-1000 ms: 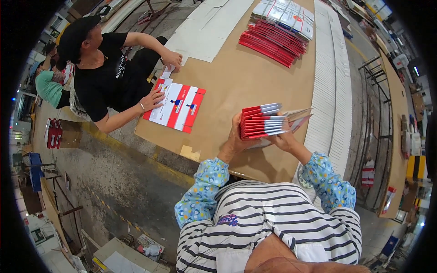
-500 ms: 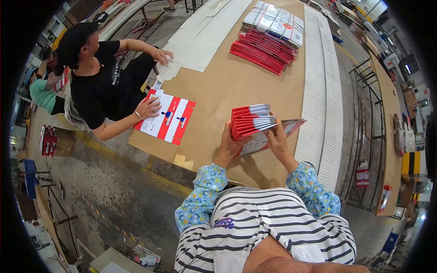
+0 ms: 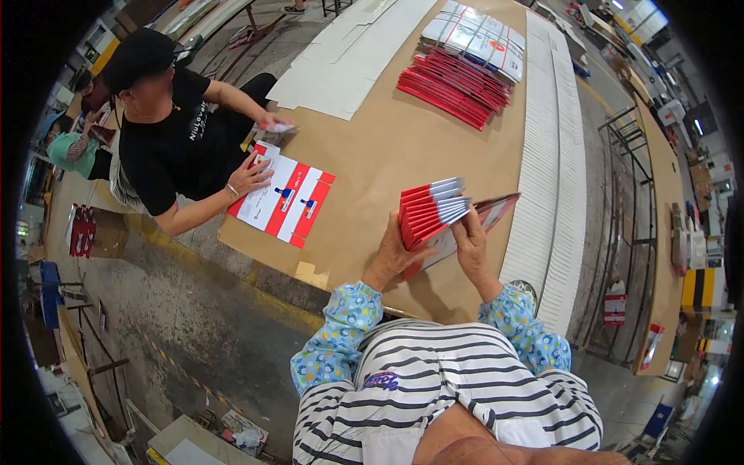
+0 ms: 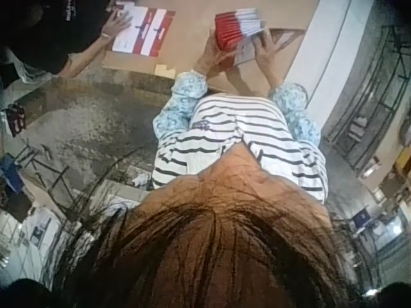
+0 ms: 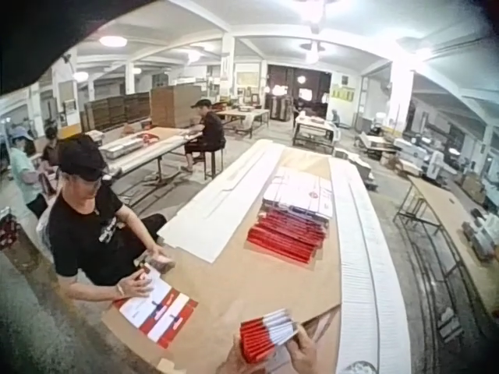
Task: Sort and arrange stacks of flat cardboard boxes on an industrial work table.
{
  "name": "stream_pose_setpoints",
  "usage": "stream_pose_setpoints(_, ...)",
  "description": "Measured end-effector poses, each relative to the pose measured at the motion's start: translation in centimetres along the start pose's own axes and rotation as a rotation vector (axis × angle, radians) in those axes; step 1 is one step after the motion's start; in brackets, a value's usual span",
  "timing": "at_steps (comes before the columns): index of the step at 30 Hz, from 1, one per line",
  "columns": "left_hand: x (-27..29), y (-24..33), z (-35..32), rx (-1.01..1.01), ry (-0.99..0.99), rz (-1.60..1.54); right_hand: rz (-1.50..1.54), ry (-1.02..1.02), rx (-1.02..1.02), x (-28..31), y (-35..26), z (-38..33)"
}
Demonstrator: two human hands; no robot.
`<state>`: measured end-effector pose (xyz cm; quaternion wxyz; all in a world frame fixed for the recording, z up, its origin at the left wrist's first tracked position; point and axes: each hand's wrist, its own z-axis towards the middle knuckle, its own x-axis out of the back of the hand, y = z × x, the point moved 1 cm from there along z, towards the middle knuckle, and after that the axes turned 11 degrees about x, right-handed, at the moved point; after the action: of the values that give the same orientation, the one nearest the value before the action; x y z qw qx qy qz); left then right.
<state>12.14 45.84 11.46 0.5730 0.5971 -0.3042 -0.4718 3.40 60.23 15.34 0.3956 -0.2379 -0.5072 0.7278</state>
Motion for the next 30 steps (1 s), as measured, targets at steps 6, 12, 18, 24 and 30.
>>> stream_pose_setpoints(6,-0.8,-0.4,-0.1,0.033,0.096,0.063,-0.011,-0.055,0.042,0.1,-0.4,0.9)
stream_pose_setpoints(12,-1.9,-1.0,-2.0,0.016,0.16,0.031,0.005,-0.111,0.065,-1.0,-2.9,1.3)
stream_pose_setpoints(18,-2.3,-1.0,-3.6,0.051,0.244,0.157,-0.052,-0.013,-0.012,-0.3,-1.9,-1.5)
stream_pose_setpoints(24,-2.0,-0.6,-3.7,-0.045,0.278,0.204,-0.457,-0.076,0.3,2.6,-6.8,-0.2)
stream_pose_setpoints(30,-2.1,-0.8,-3.2,-0.04,0.333,0.227,-0.691,-0.274,0.683,0.7,-10.7,-0.3)
